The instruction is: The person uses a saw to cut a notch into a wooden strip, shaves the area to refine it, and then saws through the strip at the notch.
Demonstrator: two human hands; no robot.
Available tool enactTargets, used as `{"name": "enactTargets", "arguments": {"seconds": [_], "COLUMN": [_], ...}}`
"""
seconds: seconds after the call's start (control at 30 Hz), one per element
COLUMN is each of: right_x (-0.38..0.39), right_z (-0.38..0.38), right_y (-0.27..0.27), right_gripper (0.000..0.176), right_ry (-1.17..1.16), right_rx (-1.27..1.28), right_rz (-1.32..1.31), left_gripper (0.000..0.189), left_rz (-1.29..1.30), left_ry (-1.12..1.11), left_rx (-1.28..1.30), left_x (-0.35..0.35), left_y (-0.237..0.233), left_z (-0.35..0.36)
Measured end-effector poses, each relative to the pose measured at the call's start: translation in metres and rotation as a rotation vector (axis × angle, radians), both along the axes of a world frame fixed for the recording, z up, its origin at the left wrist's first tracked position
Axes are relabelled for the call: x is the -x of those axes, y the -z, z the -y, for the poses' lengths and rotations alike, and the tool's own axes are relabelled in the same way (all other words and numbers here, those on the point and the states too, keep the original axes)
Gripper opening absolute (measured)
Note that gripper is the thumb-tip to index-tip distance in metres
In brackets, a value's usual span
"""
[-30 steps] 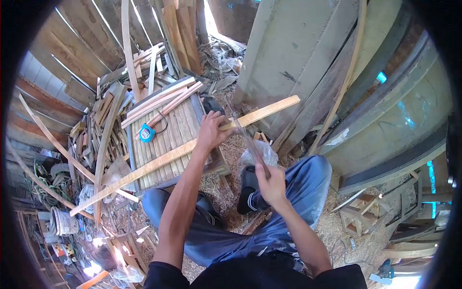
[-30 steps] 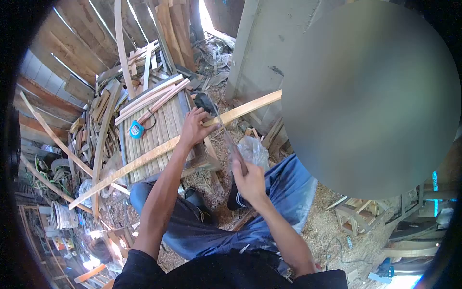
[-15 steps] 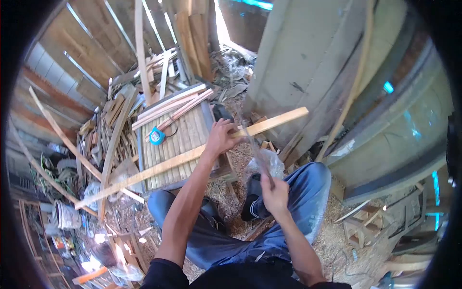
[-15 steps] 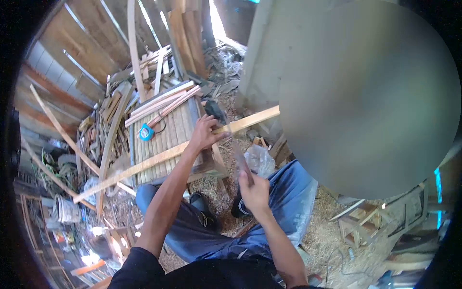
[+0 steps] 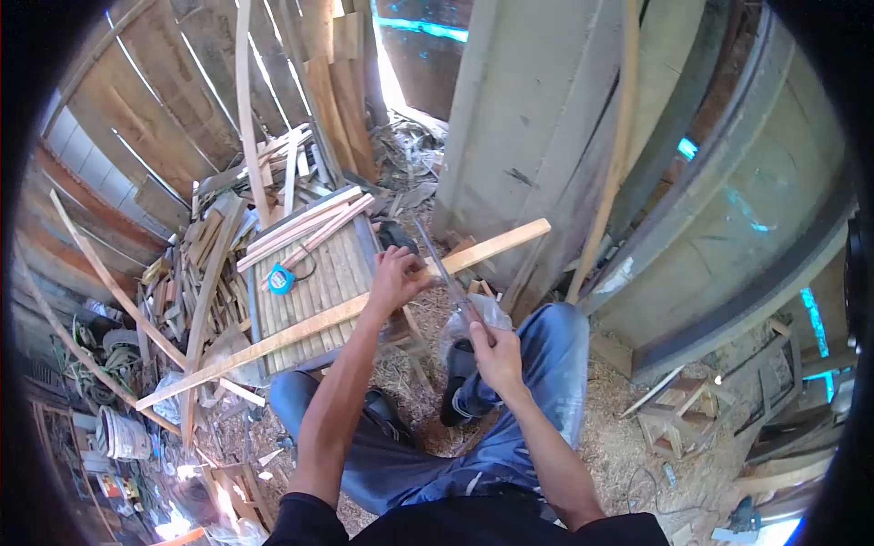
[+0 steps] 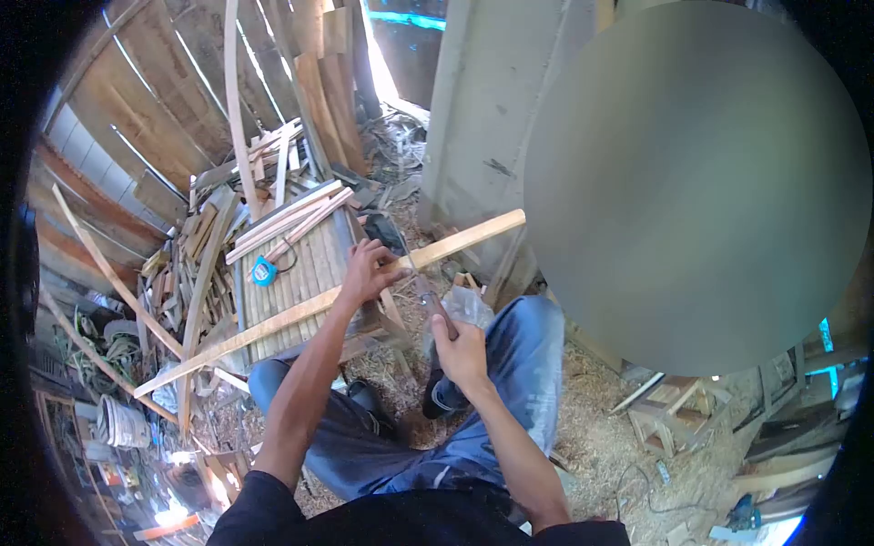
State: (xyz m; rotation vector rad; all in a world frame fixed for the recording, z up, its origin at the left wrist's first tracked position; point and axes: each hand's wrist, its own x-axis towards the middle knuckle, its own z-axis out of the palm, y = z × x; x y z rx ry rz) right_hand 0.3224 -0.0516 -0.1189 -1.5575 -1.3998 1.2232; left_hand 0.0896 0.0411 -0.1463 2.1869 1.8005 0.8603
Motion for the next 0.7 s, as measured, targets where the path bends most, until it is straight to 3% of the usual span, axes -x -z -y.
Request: {"name": "enactTargets", "arguments": {"seconds": [0.07, 0.3, 0.5, 0.7], "right_x": [0.003, -0.011, -0.025, -0.02], "right_z": [-0.006, -0.039, -0.043, -0.035], "right_y": [-0.014, -0.021, -0.015, -0.01], "right_gripper": [0.049, 0.046, 0.044, 0.047], "right_ry": [0.009, -0.055, 0.008, -0.014], "right_rx": [-0.132, -0.245, -0.157, -0.098], "right_rz": [0.066, 0.184, 0.039, 0.119], "left_gripper": [0.036, 0.038, 0.041, 0.037], "left_rz": [0.02, -0.015, -0.003, -0.062], "left_ry": [-0.011, -0.04, -0.027, 0.022], "left_rx": [-0.064, -0.044, -0.061, 0.008], "left_x": [0.001, -0.018, -0.025, -0.023], "left_y": [0.006, 0.003, 0.01, 0.006], "left_z": [-0.005, -0.03, -0.039, -0.045]}}
